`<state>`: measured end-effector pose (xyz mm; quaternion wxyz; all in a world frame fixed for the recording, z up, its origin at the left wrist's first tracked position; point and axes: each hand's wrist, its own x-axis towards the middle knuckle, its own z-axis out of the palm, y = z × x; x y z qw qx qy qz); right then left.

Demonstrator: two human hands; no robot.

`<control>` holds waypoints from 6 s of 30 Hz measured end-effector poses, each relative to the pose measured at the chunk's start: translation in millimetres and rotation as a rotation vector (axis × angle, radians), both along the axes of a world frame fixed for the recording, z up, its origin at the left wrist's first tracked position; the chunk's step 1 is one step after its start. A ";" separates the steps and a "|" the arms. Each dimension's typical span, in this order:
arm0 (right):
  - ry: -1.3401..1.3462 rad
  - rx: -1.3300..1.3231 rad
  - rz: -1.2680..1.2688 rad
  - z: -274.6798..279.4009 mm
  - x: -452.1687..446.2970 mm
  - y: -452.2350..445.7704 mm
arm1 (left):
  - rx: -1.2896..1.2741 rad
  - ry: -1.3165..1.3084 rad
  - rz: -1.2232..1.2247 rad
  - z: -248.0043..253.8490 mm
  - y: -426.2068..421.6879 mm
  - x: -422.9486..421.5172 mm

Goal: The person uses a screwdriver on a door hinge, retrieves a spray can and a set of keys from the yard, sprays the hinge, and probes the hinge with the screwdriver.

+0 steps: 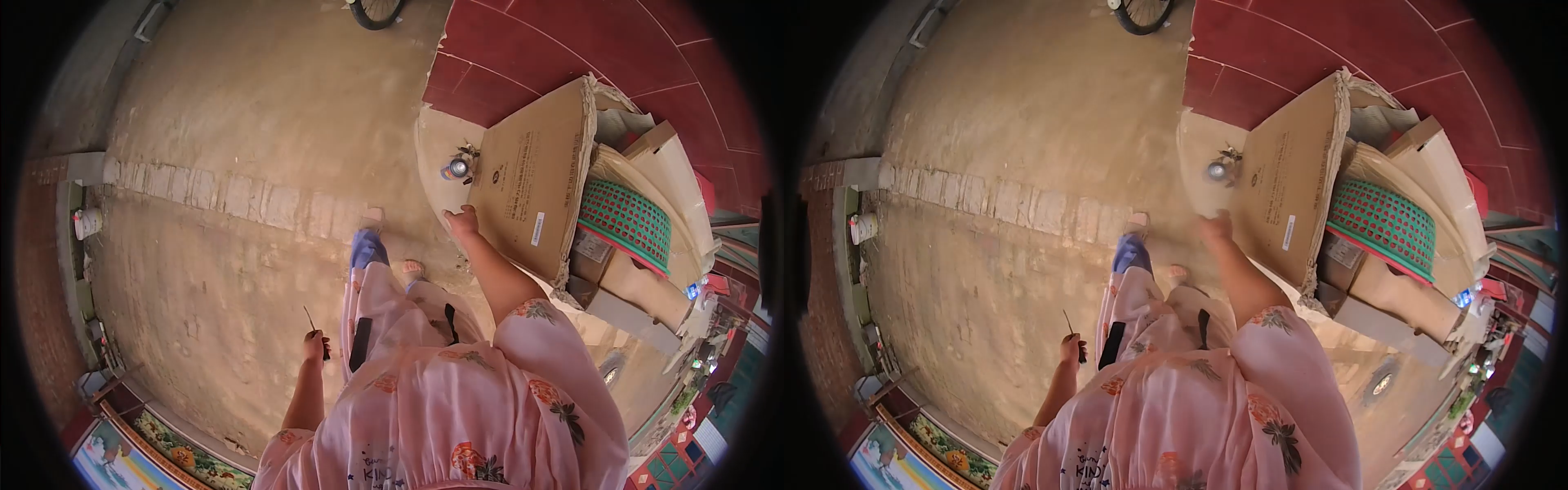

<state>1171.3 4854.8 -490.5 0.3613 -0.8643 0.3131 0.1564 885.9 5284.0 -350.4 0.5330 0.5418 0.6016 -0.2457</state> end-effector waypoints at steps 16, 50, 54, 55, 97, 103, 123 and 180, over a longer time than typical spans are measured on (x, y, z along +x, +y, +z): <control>-0.061 -0.298 -0.473 -76.7 117.0 23.4 | -0.170 -0.016 -0.436 -31.9 24.4 274.1; 0.112 -0.561 0.135 -141.5 196.7 -16.8 | 0.368 -0.748 -1.250 -123.0 -69.5 401.1; 0.151 -0.539 0.168 -158.3 201.5 -34.9 | 0.332 -0.682 -1.204 -130.4 -65.0 369.1; 0.095 -0.571 0.169 -160.6 200.8 -37.9 | 0.314 -0.664 -1.204 -131.5 -64.6 362.5; -0.872 1.396 -1.154 337.3 -485.1 68.6 | -0.957 -1.538 -1.859 244.9 -256.2 -13.1; -1.067 1.280 -1.278 358.3 -618.7 48.2 | -1.201 -1.700 -1.994 273.4 -323.3 -124.9; -1.725 1.089 -1.965 408.3 -893.3 -231.5 | -1.227 -1.426 -2.458 270.4 -797.4 -295.0; -1.295 1.022 -2.157 255.4 -1698.0 -2042.8 | 0.811 -0.419 -2.132 71.0 -2213.2 -750.6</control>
